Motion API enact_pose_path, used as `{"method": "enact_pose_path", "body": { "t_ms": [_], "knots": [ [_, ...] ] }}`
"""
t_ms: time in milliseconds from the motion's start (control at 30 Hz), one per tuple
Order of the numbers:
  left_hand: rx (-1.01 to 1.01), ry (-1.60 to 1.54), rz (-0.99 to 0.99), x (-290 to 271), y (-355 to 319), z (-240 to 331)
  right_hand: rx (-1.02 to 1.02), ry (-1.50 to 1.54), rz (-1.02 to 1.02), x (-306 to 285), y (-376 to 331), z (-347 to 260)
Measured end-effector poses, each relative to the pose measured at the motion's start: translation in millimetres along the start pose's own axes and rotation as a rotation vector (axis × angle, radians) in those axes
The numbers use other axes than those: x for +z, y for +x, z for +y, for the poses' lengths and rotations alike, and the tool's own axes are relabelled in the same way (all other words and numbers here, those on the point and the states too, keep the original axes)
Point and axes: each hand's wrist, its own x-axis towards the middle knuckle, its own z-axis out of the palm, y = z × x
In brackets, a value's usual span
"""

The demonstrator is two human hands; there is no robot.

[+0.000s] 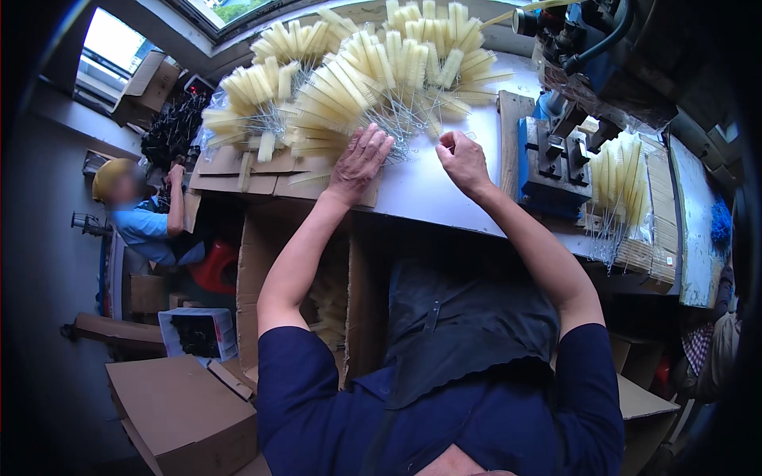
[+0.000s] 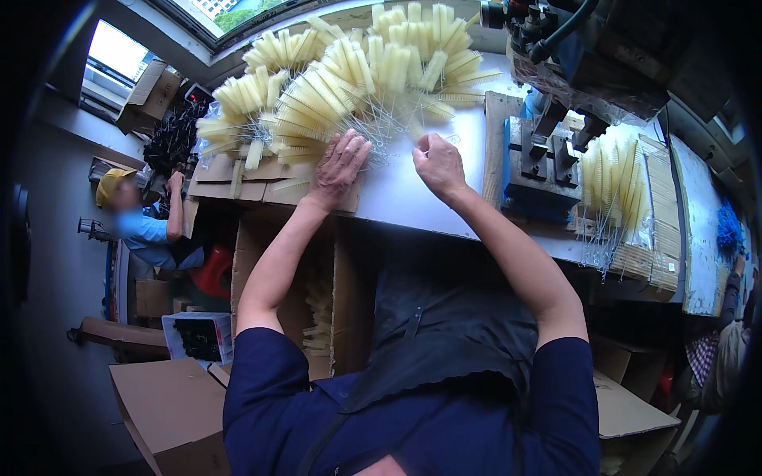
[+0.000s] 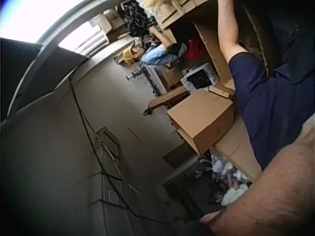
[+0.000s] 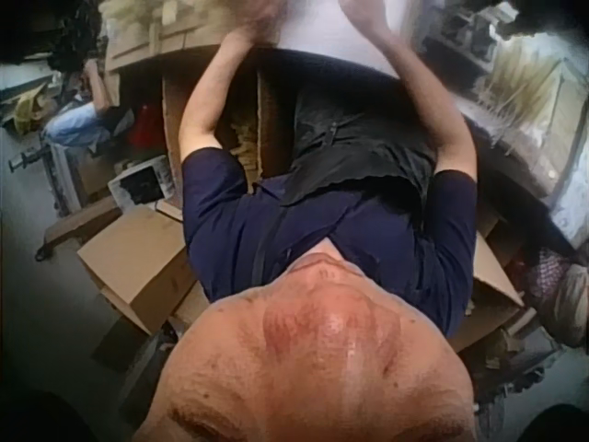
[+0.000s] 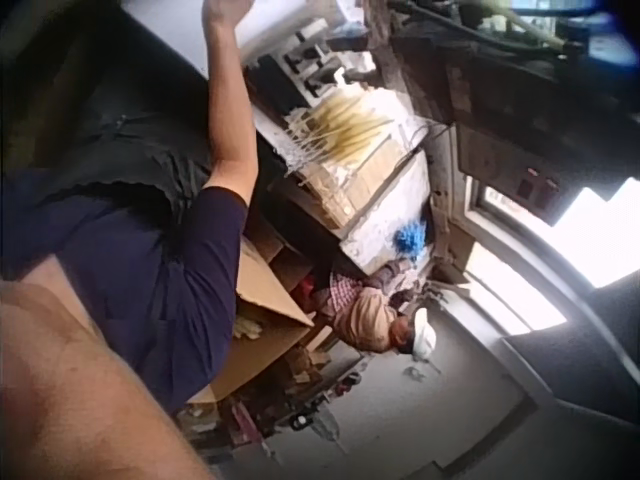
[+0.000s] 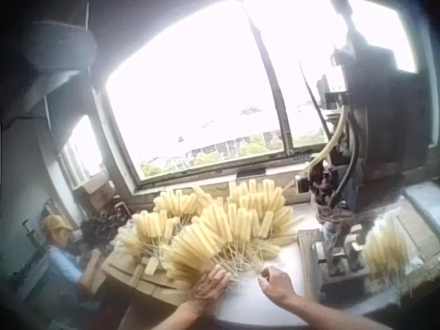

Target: The person is assembling industrial brushes by inserting wire loops through bristle clusters and using a press machine to secure them.

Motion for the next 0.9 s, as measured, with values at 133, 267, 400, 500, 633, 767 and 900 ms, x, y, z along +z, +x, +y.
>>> {"method": "enact_pose_path", "body": {
  "t_ms": [133,267,400,500,633,767,900],
  "knots": [
    [0.11,-0.067,0.058,3.6,-6.4,-22.5,-0.003,-0.006,-0.061,43.4,41.3,-7.8],
    [0.187,-0.141,-0.001,6.7,11.0,-44.4,0.118,0.148,-0.301,70.5,52.7,-24.2],
    [0.137,-0.124,-0.051,18.6,2.7,-38.2,0.108,0.146,-0.336,101.1,47.6,-20.0],
    [0.072,-0.031,-0.016,19.5,3.2,-22.4,0.141,0.116,-0.294,111.9,51.5,-8.1],
    [-0.198,-0.089,0.064,-8.7,-24.0,13.6,0.122,0.098,-0.317,105.5,49.3,-13.5],
    [-0.835,-0.362,0.342,-18.0,-53.7,66.1,0.117,0.215,-0.352,100.6,47.4,-15.7],
    [-1.176,-0.349,0.391,6.4,-61.4,73.8,0.21,0.276,-0.407,94.9,42.2,-27.6]
  ]
}}
